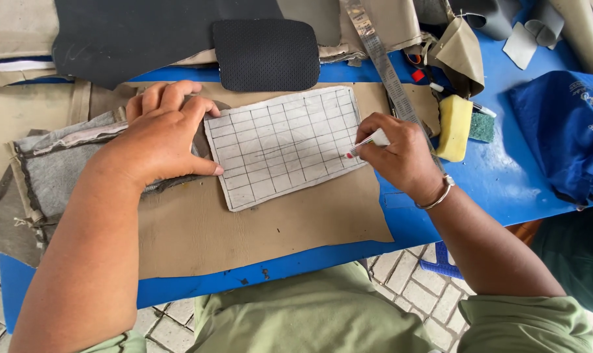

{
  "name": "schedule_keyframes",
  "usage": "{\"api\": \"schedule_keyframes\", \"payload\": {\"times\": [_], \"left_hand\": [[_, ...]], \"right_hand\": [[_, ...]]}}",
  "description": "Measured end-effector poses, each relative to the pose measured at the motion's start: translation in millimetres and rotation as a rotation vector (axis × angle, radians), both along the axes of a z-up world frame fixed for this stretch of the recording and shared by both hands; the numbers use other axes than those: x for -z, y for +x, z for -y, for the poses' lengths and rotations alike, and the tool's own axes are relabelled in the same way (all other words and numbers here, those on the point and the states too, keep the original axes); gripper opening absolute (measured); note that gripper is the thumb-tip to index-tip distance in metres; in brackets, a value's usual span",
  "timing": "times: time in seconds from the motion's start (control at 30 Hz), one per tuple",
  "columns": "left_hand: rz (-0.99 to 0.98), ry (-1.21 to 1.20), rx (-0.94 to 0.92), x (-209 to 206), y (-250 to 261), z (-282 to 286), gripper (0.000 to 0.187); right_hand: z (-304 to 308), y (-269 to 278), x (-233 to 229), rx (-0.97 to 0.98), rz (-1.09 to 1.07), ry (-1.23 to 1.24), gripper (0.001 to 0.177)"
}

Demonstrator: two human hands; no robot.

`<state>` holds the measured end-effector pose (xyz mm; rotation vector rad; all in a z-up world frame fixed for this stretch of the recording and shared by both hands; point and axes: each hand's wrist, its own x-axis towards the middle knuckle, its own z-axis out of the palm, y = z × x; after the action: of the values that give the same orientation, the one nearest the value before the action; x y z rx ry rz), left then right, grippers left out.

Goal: Marking a grid on a piece of leather using a ruler and a white pen

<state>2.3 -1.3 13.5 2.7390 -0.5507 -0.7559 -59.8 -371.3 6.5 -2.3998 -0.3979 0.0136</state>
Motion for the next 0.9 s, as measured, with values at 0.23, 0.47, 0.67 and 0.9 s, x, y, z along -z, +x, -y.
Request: {"api": "schedule_keyframes", "payload": {"times": [0.23,0.47,0.67,0.9], "left_hand": [[0.000,0.003,-0.002,-2,0,2,0.087],[-0.014,0.006,-0.014,-4,0,1,0.087],[-0.026,0.006,-0.014,-9,-1,2,0.087],[0.041,-0.018,0.029,6,-2,-1,0.088]], "right_hand": [[19,-2,1,0.050,0.003,0.003,0.015],[12,-7,-5,0.053,0.139,-0.060,0.011],[-86,-24,-14,-0.182,0.018,0.266,0.020],[-158,-30,-10,-0.489,-0.053,0.284,0.011]]}}
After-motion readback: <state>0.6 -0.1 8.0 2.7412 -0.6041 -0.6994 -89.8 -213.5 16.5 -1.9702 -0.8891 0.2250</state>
